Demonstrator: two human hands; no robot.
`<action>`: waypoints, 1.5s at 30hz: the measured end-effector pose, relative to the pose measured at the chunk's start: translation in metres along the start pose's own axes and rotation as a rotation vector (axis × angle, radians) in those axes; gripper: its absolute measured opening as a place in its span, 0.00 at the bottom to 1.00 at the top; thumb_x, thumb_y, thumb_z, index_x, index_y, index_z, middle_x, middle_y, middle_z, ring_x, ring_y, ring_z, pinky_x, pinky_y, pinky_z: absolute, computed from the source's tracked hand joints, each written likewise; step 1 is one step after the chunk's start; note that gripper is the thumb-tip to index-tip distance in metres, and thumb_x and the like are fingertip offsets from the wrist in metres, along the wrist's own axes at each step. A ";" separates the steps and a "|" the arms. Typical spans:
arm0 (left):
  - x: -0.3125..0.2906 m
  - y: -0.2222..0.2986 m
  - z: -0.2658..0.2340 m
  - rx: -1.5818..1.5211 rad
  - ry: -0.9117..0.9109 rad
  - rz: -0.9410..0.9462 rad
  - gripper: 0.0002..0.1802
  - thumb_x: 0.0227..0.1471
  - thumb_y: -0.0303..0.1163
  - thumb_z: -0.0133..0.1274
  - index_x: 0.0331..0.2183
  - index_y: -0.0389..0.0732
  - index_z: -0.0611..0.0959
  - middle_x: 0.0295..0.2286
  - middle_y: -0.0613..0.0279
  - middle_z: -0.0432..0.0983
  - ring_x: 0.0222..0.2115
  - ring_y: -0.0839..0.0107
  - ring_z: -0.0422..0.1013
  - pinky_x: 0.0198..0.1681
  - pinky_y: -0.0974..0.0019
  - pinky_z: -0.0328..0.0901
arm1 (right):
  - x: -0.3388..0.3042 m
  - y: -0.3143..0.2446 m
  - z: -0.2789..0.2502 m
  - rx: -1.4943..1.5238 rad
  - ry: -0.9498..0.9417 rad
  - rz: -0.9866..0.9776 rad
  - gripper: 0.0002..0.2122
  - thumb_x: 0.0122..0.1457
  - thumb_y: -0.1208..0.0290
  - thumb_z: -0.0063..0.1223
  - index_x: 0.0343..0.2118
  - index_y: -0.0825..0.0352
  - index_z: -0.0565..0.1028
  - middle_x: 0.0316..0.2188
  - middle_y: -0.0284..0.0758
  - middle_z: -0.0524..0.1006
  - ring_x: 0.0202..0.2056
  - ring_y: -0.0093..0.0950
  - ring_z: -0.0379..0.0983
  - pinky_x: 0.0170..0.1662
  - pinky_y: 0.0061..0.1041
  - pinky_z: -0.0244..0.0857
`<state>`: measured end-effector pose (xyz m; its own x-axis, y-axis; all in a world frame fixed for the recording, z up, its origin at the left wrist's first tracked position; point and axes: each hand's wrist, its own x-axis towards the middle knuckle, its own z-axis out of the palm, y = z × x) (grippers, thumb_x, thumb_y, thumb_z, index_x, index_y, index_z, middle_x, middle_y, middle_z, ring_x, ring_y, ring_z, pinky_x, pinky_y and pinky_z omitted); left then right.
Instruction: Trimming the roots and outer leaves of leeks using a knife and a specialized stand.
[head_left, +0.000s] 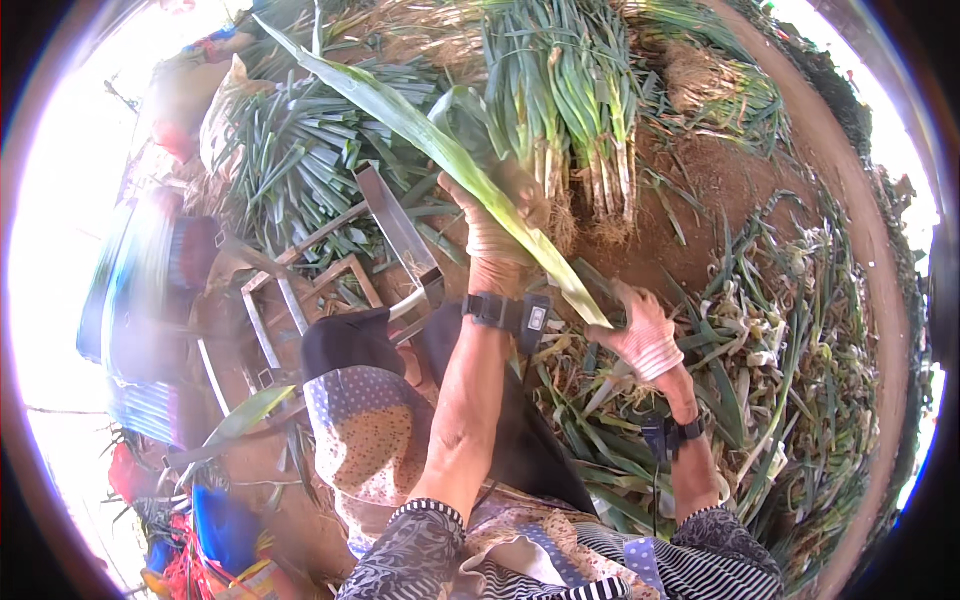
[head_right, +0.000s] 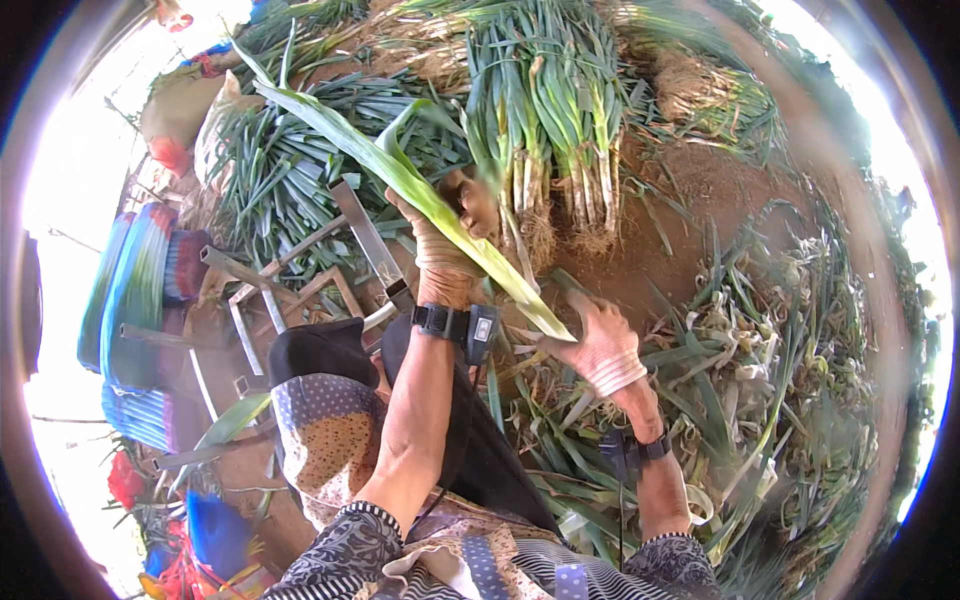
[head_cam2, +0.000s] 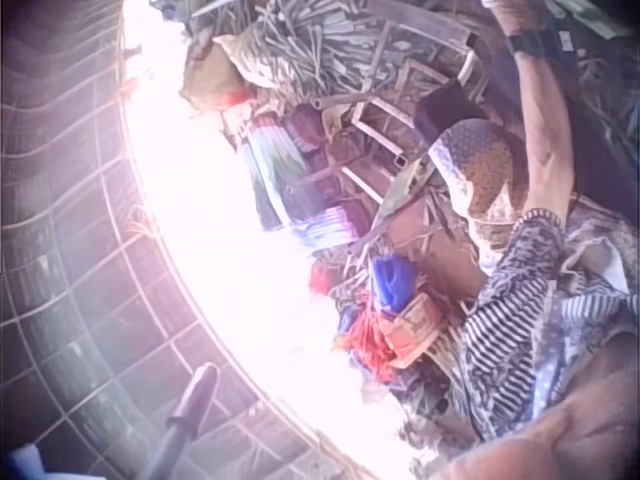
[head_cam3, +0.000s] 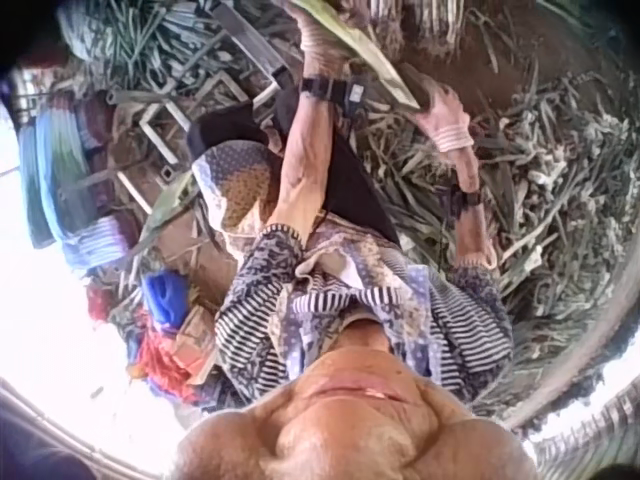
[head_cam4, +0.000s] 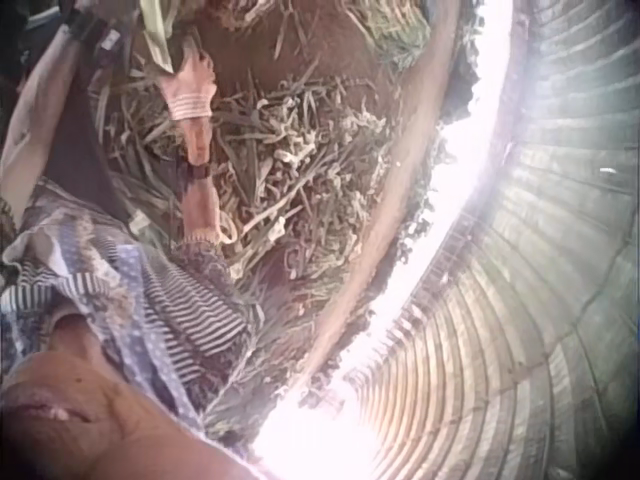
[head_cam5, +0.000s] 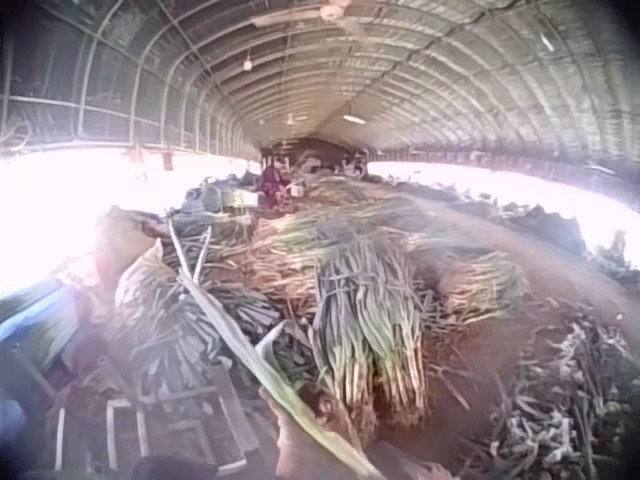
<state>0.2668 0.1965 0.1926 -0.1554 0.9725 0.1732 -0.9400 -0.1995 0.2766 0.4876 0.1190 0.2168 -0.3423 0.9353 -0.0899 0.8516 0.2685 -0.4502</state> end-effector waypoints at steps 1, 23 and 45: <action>0.001 0.004 -0.001 -0.052 -0.019 -0.020 0.47 0.30 0.80 0.40 0.29 0.40 0.76 0.16 0.65 0.64 0.12 0.74 0.56 0.13 0.74 0.51 | 0.001 0.003 0.009 0.006 -0.091 0.070 0.34 0.39 0.51 0.64 0.51 0.61 0.68 0.47 0.44 0.71 0.49 0.40 0.66 0.49 0.39 0.61; -0.006 -0.013 0.008 0.306 0.091 0.105 0.45 0.41 0.61 0.56 0.53 0.46 0.61 0.39 0.56 0.70 0.41 0.61 0.69 0.48 0.54 0.63 | 0.056 -0.053 0.037 0.152 0.945 -0.287 0.32 0.37 0.61 0.70 0.47 0.63 0.67 0.38 0.40 0.73 0.39 0.37 0.70 0.38 0.35 0.69; -0.012 -0.011 0.024 0.095 -0.009 -0.062 0.52 0.30 0.75 0.50 0.48 0.43 0.70 0.38 0.56 0.71 0.39 0.62 0.69 0.44 0.57 0.66 | 0.094 -0.050 -0.009 0.707 0.164 -0.414 0.12 0.46 0.87 0.46 0.35 0.69 0.73 0.35 0.33 0.75 0.38 0.22 0.71 0.44 0.20 0.64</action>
<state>0.2859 0.1840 0.2098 -0.0946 0.9824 0.1610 -0.9146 -0.1496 0.3757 0.4168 0.1952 0.2386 -0.4643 0.8294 0.3107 0.2016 0.4406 -0.8748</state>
